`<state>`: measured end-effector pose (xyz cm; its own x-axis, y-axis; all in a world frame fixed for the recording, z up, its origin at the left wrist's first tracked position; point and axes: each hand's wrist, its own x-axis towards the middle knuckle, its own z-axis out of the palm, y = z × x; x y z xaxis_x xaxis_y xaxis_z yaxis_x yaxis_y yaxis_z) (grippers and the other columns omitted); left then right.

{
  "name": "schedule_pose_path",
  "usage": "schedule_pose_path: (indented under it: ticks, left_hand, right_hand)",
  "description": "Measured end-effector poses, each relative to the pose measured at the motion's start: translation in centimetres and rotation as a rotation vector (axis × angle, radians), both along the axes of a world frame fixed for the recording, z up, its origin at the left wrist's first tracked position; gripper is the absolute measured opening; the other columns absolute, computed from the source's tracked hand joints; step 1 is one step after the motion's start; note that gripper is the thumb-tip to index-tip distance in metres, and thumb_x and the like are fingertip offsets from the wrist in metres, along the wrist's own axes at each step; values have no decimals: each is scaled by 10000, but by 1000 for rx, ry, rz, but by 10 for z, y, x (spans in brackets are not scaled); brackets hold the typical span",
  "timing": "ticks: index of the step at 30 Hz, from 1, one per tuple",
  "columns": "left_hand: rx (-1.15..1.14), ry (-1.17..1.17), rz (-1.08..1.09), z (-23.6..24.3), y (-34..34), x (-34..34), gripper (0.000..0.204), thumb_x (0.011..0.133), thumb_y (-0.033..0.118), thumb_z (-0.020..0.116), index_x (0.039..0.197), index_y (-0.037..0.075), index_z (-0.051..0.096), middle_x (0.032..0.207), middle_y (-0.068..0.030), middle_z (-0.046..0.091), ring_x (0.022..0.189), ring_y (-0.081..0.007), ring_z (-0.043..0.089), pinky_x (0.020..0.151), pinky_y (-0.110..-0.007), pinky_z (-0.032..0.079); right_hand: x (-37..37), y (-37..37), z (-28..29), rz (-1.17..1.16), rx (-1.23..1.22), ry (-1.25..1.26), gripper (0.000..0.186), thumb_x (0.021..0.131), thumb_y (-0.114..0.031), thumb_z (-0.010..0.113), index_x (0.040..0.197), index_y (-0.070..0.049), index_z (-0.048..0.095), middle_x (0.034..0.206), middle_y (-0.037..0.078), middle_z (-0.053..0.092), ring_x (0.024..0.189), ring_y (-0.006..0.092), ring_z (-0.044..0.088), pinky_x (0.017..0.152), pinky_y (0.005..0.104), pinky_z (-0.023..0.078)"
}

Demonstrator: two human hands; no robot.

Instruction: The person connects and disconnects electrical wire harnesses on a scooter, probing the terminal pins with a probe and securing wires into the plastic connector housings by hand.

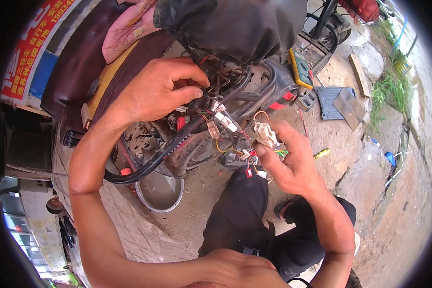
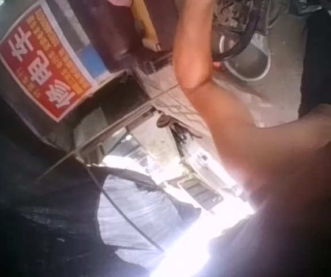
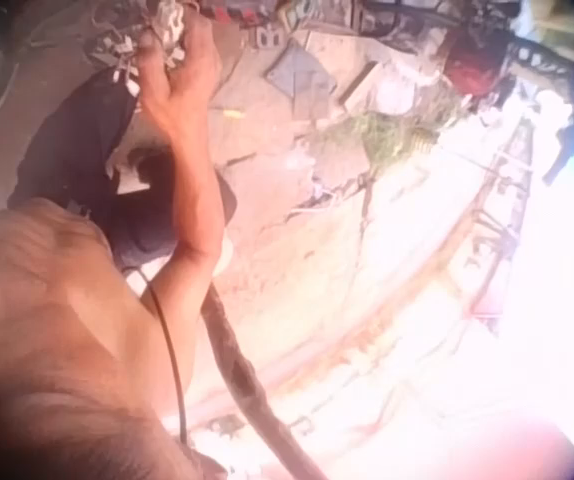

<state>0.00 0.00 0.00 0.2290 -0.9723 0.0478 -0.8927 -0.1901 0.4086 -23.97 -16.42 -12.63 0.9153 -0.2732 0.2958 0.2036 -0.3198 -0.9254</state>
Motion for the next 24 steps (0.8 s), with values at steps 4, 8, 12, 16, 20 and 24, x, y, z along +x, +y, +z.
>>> schedule_pose_path:
  ticks: [4,8,12,16,20,24]
  left_hand:
    - [-48,13,-29,-18,-3,4,165,843,53,680,1001,20,708,941,-104,687,859,-230,673,763,-337,525]
    - [-81,-27,-85,-32,-3,3,172,826,54,683,994,30,712,898,-108,662,832,-259,659,733,-356,519]
    - [-48,-6,-83,-33,-7,2,185,818,57,683,998,31,714,864,-110,638,794,-267,642,706,-362,509]
    - [-58,-5,-137,-36,-7,9,193,828,64,681,1015,32,719,870,-103,638,779,-256,637,699,-354,502]
    - [24,153,-174,-33,-5,22,183,872,72,661,1039,28,722,886,-89,642,786,-223,641,715,-342,500]
    - [81,142,-169,-26,-6,18,167,899,84,648,1034,22,724,898,-90,650,831,-210,656,754,-334,505]
  right_hand:
    - [2,1,-3,0,130,17,282,914,-143,641,1164,-17,613,913,50,647,816,143,603,760,314,491]
    - [5,2,-6,-33,371,45,145,893,-94,654,1012,-30,601,807,-13,581,742,62,522,676,256,443]
    - [11,-8,-3,-112,336,91,116,862,-73,687,933,-55,597,755,-58,564,694,28,495,618,218,395]
    - [24,-5,4,-99,463,43,112,871,-92,705,929,-62,615,775,-60,595,664,25,498,612,219,409]
    - [39,0,13,-179,480,45,152,876,-143,737,942,-57,629,760,-61,602,641,32,507,587,218,400]
    - [58,3,27,-232,395,121,180,895,-195,727,949,-45,644,727,-63,594,617,31,502,542,231,377]
